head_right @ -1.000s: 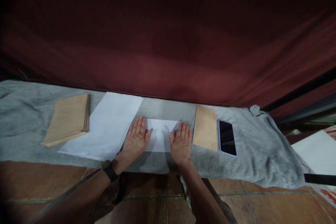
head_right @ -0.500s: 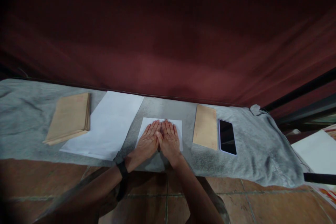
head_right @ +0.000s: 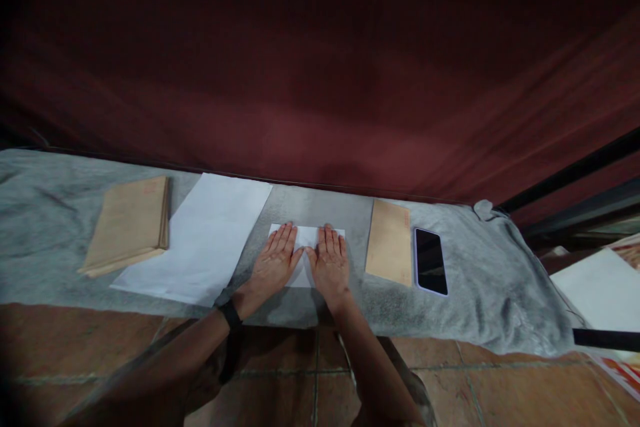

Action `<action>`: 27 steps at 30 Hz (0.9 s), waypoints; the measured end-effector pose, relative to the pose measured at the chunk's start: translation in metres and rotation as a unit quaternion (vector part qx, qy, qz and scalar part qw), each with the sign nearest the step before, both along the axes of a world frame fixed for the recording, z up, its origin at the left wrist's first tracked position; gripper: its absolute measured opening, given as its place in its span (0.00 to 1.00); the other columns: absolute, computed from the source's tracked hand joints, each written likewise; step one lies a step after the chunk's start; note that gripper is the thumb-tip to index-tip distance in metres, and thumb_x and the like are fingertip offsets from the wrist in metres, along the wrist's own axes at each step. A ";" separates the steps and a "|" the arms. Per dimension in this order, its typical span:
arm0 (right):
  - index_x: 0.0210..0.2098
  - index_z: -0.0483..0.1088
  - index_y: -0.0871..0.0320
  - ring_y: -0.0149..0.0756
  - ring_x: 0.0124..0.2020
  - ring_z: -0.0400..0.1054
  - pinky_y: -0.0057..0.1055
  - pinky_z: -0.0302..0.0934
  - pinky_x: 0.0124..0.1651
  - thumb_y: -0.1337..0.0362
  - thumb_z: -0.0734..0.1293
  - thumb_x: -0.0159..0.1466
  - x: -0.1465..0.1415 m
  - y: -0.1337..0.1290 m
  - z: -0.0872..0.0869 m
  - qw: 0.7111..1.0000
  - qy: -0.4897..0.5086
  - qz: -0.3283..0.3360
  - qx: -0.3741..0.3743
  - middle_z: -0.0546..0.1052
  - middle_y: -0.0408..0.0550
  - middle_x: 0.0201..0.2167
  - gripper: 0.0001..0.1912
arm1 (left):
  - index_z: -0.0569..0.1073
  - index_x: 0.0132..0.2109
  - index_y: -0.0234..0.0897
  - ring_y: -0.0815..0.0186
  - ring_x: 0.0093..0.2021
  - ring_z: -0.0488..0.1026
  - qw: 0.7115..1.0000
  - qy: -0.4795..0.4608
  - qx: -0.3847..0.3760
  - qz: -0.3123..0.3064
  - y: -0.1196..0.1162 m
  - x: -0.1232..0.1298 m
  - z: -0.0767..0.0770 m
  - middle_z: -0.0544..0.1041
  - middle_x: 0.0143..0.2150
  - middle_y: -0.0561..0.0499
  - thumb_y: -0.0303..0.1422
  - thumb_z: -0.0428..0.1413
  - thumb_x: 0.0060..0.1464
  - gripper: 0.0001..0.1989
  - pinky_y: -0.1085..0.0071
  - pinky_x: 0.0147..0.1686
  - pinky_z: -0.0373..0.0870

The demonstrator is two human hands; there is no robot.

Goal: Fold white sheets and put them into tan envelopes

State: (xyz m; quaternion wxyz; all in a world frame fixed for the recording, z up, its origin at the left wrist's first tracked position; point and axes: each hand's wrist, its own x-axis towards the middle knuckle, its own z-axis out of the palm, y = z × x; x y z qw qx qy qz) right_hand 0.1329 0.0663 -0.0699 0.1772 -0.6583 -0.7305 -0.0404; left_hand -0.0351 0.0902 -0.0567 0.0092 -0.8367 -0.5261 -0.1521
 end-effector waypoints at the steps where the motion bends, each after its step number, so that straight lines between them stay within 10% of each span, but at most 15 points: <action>1: 0.71 0.57 0.68 0.51 0.72 0.55 0.52 0.48 0.72 0.54 0.52 0.77 0.002 0.000 -0.001 1.000 0.000 -0.004 0.004 0.59 0.64 0.72 0.31 | 0.59 0.71 0.21 0.52 0.74 0.53 1.000 -0.003 0.003 0.005 0.000 -0.001 0.000 0.59 0.73 0.31 0.39 0.40 0.70 0.30 0.52 0.72 0.53; 27: 0.74 0.46 0.73 0.57 0.73 0.50 0.56 0.52 0.70 0.48 0.52 0.75 0.030 -0.023 -0.012 0.994 0.025 -0.094 0.046 0.56 0.73 0.72 0.40 | 0.56 0.71 0.17 0.44 0.74 0.54 0.996 -0.029 0.042 0.077 -0.002 -0.036 -0.008 0.59 0.72 0.24 0.44 0.41 0.71 0.35 0.45 0.69 0.57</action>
